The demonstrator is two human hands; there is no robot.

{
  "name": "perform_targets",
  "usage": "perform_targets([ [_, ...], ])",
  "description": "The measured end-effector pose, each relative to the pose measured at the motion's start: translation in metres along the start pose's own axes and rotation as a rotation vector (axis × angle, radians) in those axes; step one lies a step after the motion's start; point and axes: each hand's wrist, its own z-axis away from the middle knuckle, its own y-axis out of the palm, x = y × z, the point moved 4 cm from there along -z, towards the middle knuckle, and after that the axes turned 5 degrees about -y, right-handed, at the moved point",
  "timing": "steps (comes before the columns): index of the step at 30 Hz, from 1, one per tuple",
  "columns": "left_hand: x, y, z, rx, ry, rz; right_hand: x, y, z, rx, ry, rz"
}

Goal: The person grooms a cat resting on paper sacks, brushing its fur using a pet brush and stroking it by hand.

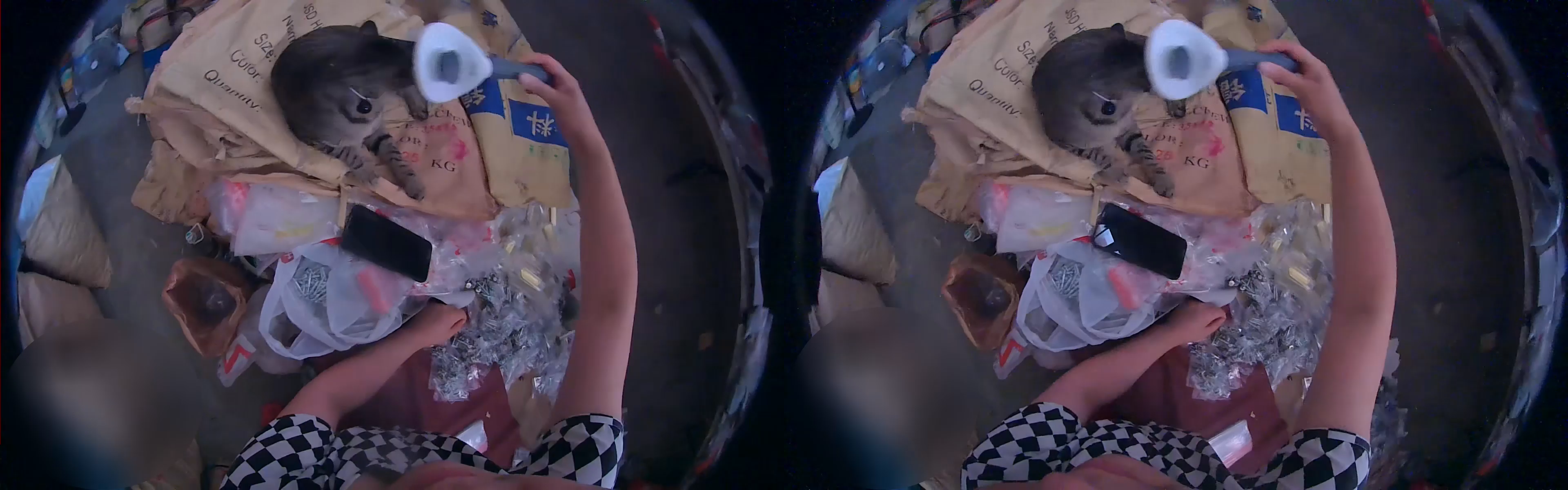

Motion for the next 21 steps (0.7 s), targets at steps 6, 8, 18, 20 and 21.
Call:
perform_targets([
  [6, 0.003, 0.001, 0.0, 0.04, -0.003, -0.009, 0.018, 0.055, -0.029, 0.194, -0.176, 0.034],
  [8, 0.002, -0.002, -0.001, 0.053, -0.013, -0.041, 0.011, 0.062, -0.039, 0.194, -0.211, 0.07],
  [18, 0.0, -0.002, -0.001, -0.022, 0.005, 0.035, -0.042, 0.011, -0.036, 0.042, -0.09, 0.223],
  [20, 0.002, -0.001, -0.001, -0.018, 0.014, 0.023, -0.047, 0.0, -0.031, 0.0, -0.1, 0.224],
  [21, 0.004, 0.003, -0.001, 0.028, -0.007, -0.025, -0.046, -0.008, -0.026, -0.055, -0.089, 0.301],
])
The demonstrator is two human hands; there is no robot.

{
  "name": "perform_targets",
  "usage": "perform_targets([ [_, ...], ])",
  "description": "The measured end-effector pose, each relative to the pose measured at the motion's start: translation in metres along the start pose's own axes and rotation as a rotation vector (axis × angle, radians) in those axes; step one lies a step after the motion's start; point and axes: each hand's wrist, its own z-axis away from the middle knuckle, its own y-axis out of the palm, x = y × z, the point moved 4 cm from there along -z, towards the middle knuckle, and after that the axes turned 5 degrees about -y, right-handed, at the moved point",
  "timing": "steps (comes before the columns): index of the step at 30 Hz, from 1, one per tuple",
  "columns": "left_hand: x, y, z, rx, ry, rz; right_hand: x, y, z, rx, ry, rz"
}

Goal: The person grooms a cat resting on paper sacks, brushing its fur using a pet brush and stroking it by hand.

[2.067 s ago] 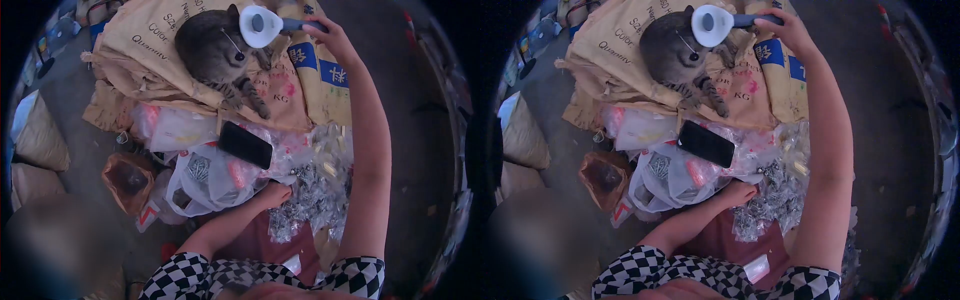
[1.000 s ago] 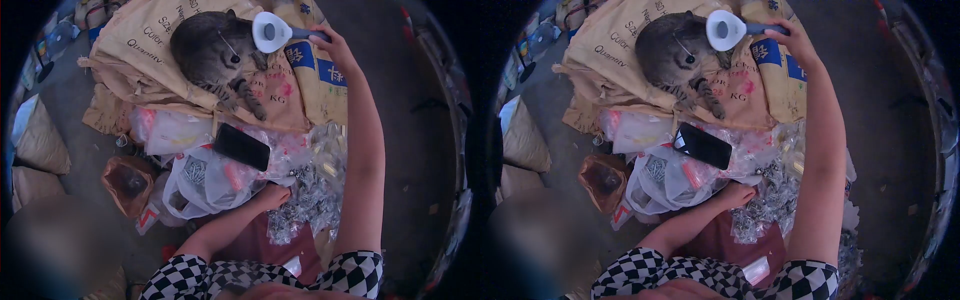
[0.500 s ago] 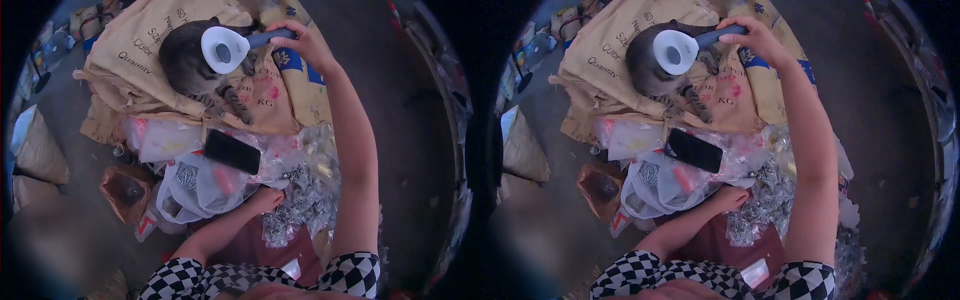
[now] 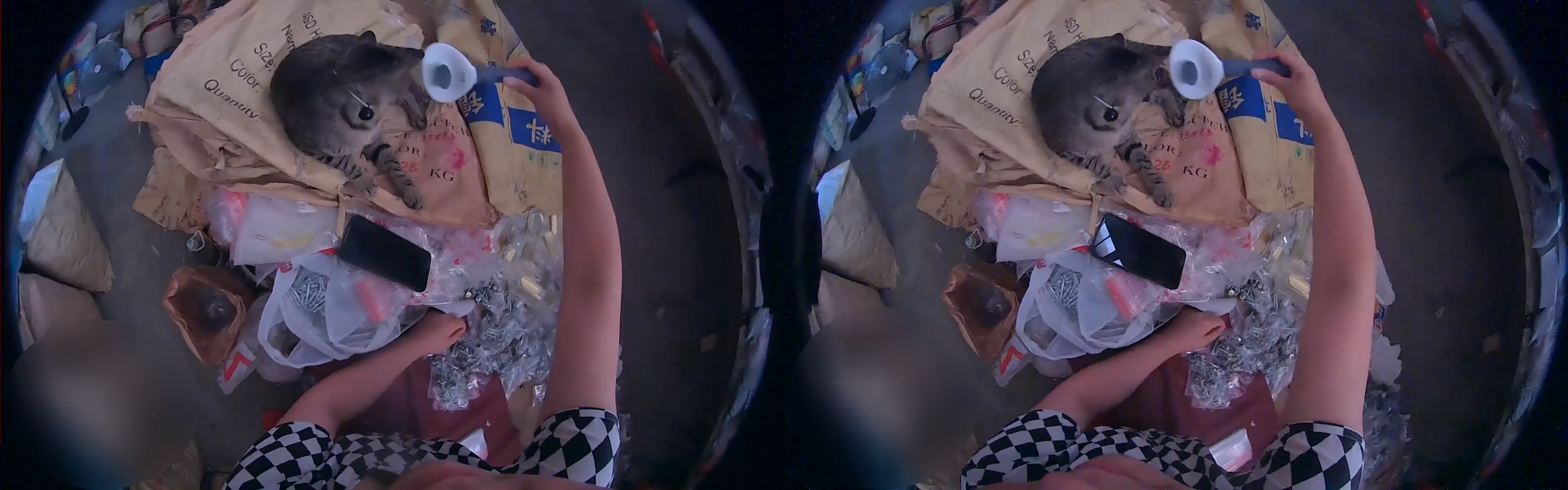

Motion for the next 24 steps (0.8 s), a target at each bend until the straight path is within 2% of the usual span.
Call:
perform_targets([
  [2, 0.003, 0.004, 0.0, 0.037, -0.018, -0.049, 0.014, -0.008, 0.011, -0.048, 0.007, 0.082],
  [4, 0.003, 0.004, -0.001, 0.044, -0.02, -0.054, 0.038, -0.008, 0.02, 0.02, 0.092, -0.206],
  [5, 0.003, 0.003, -0.001, 0.046, -0.018, -0.054, 0.047, -0.005, 0.017, 0.018, 0.092, -0.204],
  [7, -0.001, 0.0, 0.001, 0.015, -0.006, -0.048, 0.07, 0.012, 0.017, 0.168, -0.036, -0.339],
  [8, 0.0, 0.003, 0.002, 0.026, -0.006, -0.049, 0.075, 0.019, 0.014, 0.159, -0.029, -0.341],
  [10, 0.001, 0.002, 0.002, -0.049, 0.03, 0.008, 0.083, 0.035, 0.001, 0.251, -0.152, -0.212],
  [14, -0.002, -0.005, 0.0, -0.021, -0.003, -0.005, 0.071, 0.055, -0.022, 0.275, -0.109, -0.271],
  [24, 0.0, 0.001, 0.001, -0.075, 0.04, 0.047, 0.016, 0.03, -0.023, 0.181, 0.019, -0.17],
])
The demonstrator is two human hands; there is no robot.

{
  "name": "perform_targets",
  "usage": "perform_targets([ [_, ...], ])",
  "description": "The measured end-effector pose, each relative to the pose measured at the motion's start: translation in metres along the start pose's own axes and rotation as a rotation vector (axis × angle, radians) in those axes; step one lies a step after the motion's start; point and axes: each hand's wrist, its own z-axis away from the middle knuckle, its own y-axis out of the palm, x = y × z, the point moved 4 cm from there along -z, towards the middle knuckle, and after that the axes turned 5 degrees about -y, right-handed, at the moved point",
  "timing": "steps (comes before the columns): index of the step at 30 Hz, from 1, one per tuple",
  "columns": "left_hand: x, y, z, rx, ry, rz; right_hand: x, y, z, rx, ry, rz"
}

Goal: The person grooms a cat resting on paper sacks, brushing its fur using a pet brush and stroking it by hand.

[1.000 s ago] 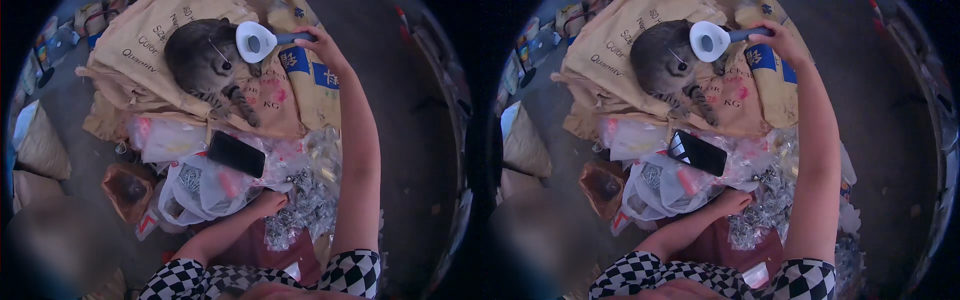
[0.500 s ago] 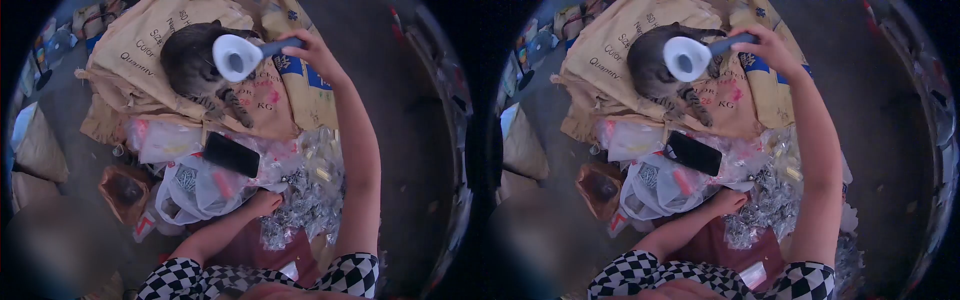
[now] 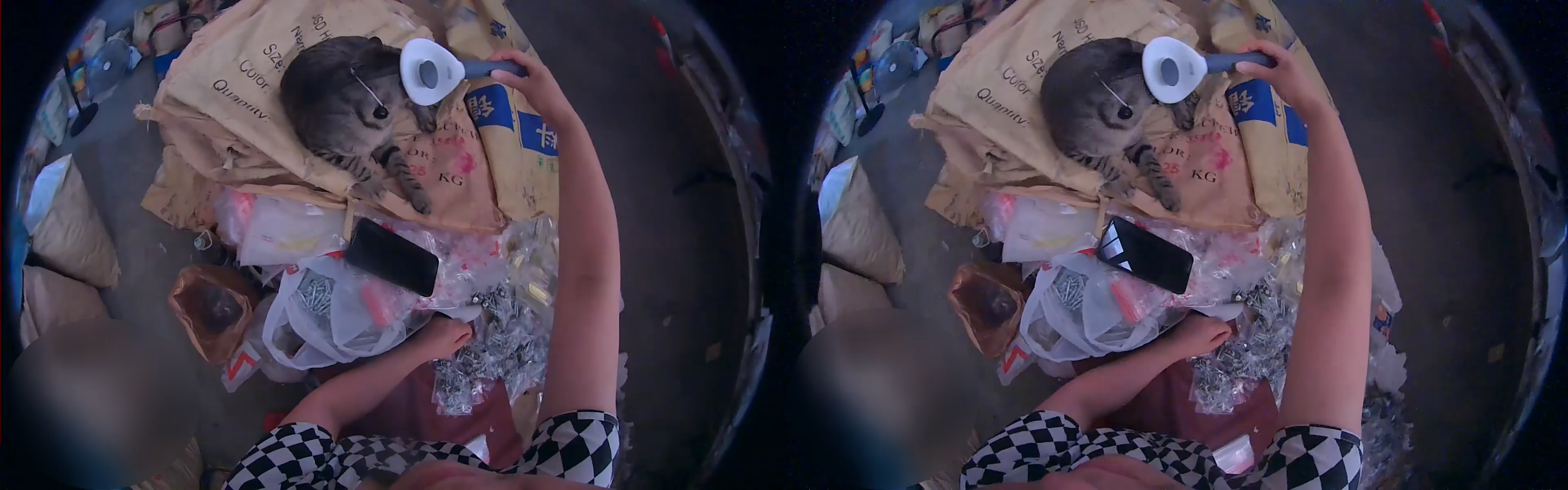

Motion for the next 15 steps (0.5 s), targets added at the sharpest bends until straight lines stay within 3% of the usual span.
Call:
perform_targets([
  [7, -0.005, -0.005, -0.003, 0.066, -0.038, -0.055, -0.006, -0.037, 0.028, -0.223, 0.075, 0.172],
  [11, -0.007, -0.005, -0.001, 0.076, -0.033, -0.042, 0.03, -0.023, 0.034, -0.143, 0.042, -0.03],
  [15, -0.005, -0.003, -0.001, 0.039, -0.02, -0.025, 0.085, 0.029, 0.012, 0.004, -0.169, -0.1],
])
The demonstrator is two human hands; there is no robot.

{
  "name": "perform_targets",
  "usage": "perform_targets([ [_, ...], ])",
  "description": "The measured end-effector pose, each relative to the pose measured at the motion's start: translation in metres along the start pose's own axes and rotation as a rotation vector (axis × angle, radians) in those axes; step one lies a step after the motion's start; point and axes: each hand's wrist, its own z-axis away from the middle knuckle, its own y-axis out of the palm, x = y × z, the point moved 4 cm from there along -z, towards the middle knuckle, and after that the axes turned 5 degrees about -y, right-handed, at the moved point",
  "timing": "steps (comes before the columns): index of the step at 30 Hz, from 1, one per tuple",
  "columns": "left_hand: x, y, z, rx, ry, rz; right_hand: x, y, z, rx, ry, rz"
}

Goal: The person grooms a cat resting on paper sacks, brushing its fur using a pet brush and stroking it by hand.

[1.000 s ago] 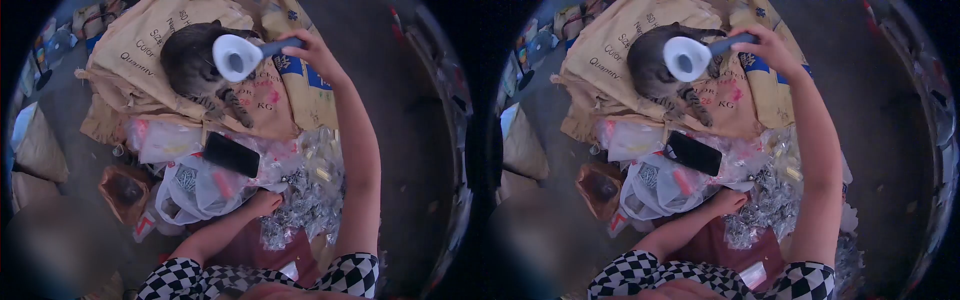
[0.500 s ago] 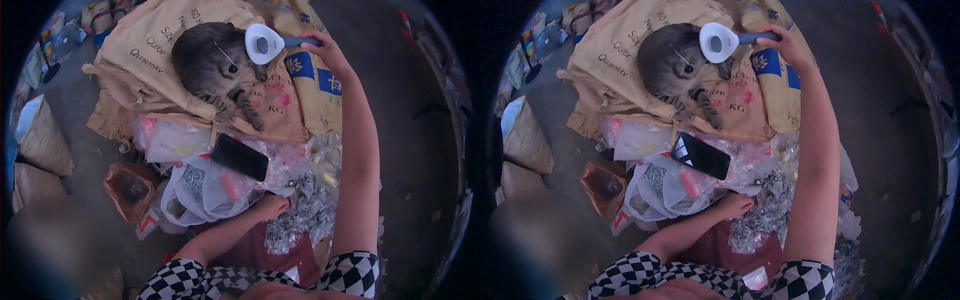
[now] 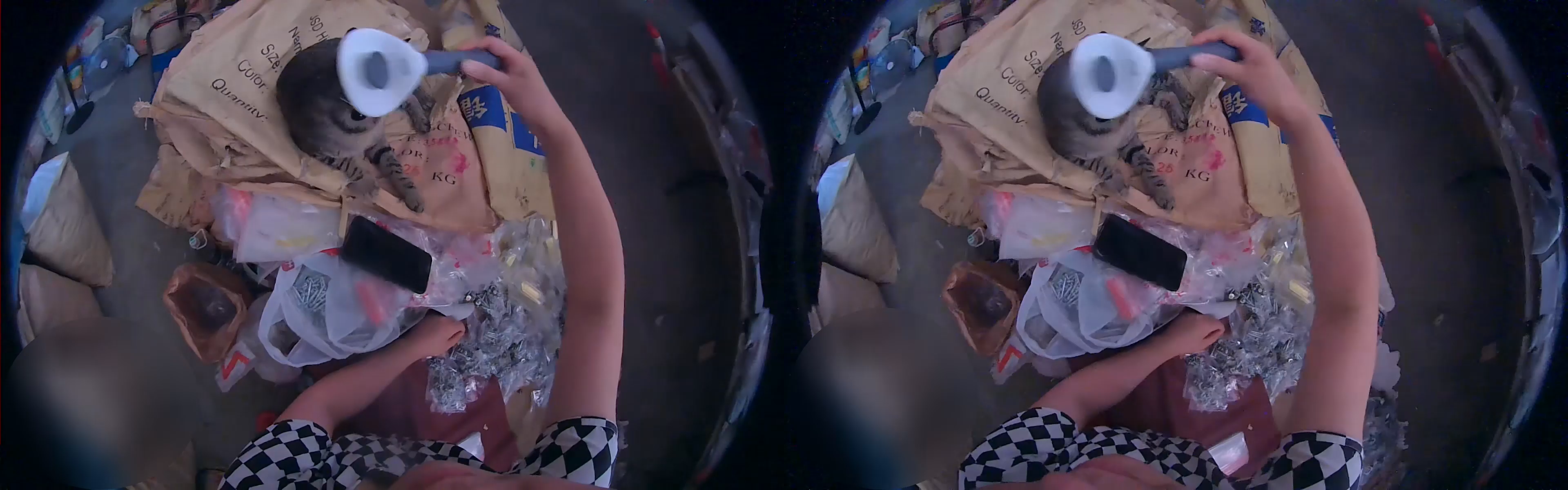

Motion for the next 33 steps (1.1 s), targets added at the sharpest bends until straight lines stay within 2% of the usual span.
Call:
perform_targets([
  [4, 0.004, 0.003, 0.0, 0.021, -0.014, -0.026, 0.006, 0.038, -0.032, -0.024, 0.041, -0.051],
  [6, 0.005, 0.002, 0.0, 0.013, -0.006, -0.024, 0.007, 0.043, -0.041, -0.062, 0.099, 0.042],
  [9, 0.005, 0.002, 0.002, 0.009, -0.008, 0.005, -0.007, 0.02, -0.047, -0.084, 0.186, 0.179],
  [10, 0.006, 0.004, 0.001, 0.005, -0.021, 0.023, -0.005, 0.011, -0.041, -0.069, 0.256, 0.101],
  [14, 0.003, 0.002, 0.001, 0.006, -0.022, 0.036, -0.011, -0.024, -0.014, -0.048, 0.285, 0.184],
  [17, 0.0, -0.002, 0.0, 0.045, -0.041, -0.046, -0.034, -0.036, 0.007, -0.09, 0.383, 0.16],
  [19, 0.002, 0.0, 0.0, 0.056, -0.027, -0.053, -0.04, -0.044, 0.02, -0.22, 0.442, 0.111],
  [26, 0.007, 0.008, 0.001, 0.078, -0.013, -0.031, -0.014, -0.051, 0.024, -0.303, 0.377, 0.084],
  [28, 0.002, 0.001, 0.001, 0.069, -0.037, -0.022, 0.001, -0.032, 0.007, -0.301, 0.304, -0.145],
  [30, 0.003, 0.002, 0.0, 0.088, -0.032, -0.051, 0.0, -0.008, -0.012, -0.32, 0.272, -0.212],
  [33, 0.007, 0.005, 0.001, 0.059, -0.01, -0.055, 0.001, 0.024, -0.03, -0.352, 0.248, -0.12],
])
